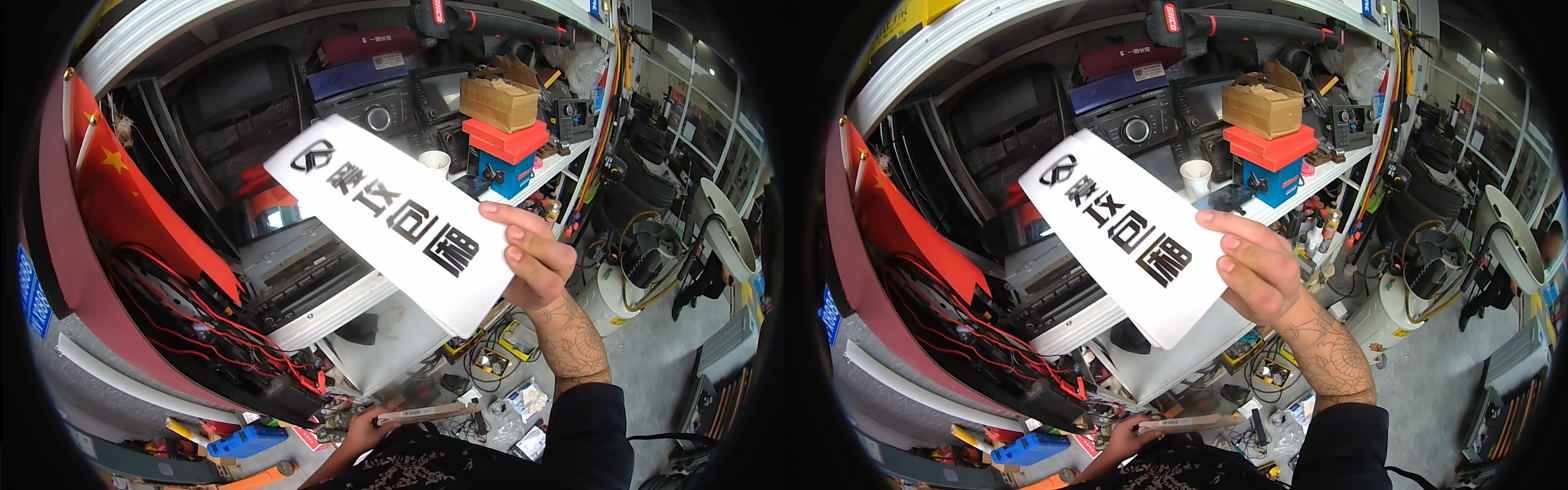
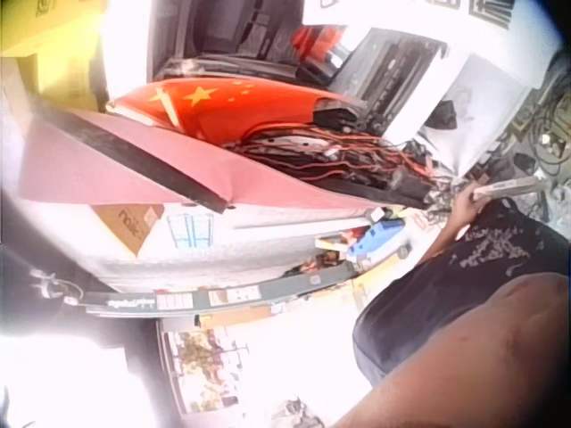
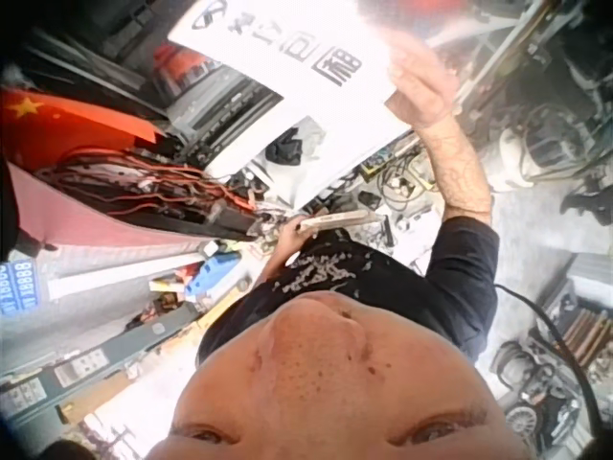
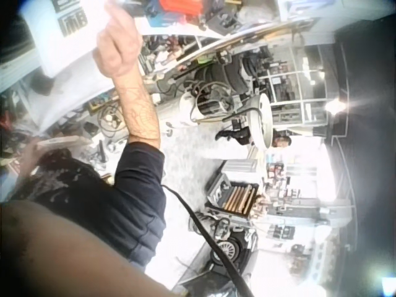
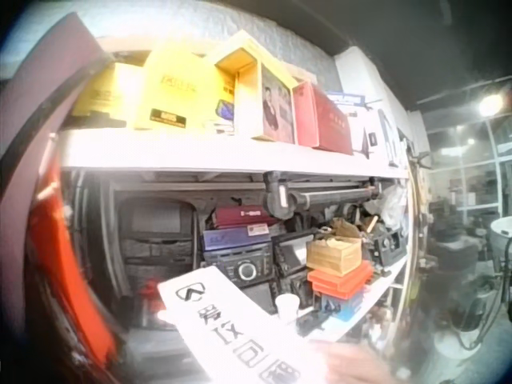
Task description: The person moves around a workshop, picks up a small box and a yellow tool, wipes a white surface with a cloth, and then gathers several spray cans and bottles from a shelf to place on the floor. The person also handles a plastic bag and a red box during the process.
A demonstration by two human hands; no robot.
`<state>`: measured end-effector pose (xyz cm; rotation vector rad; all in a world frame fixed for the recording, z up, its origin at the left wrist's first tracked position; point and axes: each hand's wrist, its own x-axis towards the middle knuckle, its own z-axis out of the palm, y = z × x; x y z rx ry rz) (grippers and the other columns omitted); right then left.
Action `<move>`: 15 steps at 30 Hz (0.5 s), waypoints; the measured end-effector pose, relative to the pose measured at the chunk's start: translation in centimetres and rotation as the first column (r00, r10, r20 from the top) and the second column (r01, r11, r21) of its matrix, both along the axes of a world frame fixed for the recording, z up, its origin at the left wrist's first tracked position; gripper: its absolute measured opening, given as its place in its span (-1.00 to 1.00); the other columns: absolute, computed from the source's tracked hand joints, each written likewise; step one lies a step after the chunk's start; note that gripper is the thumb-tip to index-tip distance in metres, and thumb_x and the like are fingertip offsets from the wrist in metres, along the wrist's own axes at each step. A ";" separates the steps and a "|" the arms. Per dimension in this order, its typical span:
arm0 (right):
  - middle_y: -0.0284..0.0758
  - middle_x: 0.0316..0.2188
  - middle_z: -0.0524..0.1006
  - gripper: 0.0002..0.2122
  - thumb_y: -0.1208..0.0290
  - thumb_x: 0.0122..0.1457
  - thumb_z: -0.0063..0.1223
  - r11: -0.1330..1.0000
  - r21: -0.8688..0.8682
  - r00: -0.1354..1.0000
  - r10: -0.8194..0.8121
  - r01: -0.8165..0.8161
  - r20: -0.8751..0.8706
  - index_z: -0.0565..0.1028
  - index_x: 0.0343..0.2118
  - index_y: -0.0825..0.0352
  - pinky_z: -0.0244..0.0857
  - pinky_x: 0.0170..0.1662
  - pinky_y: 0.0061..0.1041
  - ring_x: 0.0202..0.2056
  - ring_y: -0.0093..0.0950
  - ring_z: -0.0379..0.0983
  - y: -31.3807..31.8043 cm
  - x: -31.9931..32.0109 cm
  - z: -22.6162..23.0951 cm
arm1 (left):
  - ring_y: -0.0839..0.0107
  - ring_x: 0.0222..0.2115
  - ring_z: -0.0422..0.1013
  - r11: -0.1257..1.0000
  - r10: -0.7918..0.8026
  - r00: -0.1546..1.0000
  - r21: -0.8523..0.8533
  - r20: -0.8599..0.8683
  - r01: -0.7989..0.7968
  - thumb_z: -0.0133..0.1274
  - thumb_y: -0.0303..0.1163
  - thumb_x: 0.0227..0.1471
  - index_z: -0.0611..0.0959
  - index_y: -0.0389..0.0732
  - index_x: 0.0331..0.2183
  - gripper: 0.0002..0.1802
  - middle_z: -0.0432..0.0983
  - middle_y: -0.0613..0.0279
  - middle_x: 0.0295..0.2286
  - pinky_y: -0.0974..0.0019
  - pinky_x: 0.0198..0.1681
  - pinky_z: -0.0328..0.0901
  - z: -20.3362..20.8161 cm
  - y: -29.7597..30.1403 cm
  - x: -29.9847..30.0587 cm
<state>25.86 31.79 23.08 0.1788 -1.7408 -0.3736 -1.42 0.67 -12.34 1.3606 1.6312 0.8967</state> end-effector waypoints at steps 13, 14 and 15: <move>-0.15 0.05 0.42 -0.37 0.91 -0.09 0.28 0.995 0.094 0.998 0.036 -0.032 -0.043 0.42 0.11 0.39 0.77 -0.08 -0.12 0.06 0.16 0.70 1.0 -3.5 1.2 | 0.36 -0.15 0.70 0.991 0.037 0.999 0.128 0.022 -0.039 0.56 -0.32 0.15 0.80 -0.22 -0.04 -0.61 0.79 0.14 -0.16 0.25 0.00 0.53 -0.4 -1.1 1.2; -0.15 0.05 0.43 -0.38 0.91 -0.08 0.28 0.995 0.094 0.998 0.048 -0.044 -0.043 0.43 0.11 0.40 0.77 -0.08 -0.12 0.05 0.16 0.70 1.0 -4.0 1.3 | 0.39 -0.20 0.69 0.989 0.066 0.996 0.132 0.060 -0.074 0.57 -0.34 0.13 0.81 -0.22 -0.09 -0.65 0.79 0.17 -0.23 0.27 -0.04 0.53 -0.2 -1.5 1.1; -0.14 0.05 0.43 -0.39 0.91 -0.08 0.27 0.994 0.093 0.997 0.061 -0.056 -0.049 0.43 0.10 0.40 0.77 -0.09 -0.12 0.05 0.16 0.70 0.9 -4.7 1.5 | 0.40 -0.21 0.70 0.990 0.100 0.993 0.098 0.065 -0.106 0.56 -0.34 0.14 0.82 -0.22 -0.10 -0.67 0.79 0.16 -0.25 0.26 -0.05 0.53 0.0 -1.9 1.1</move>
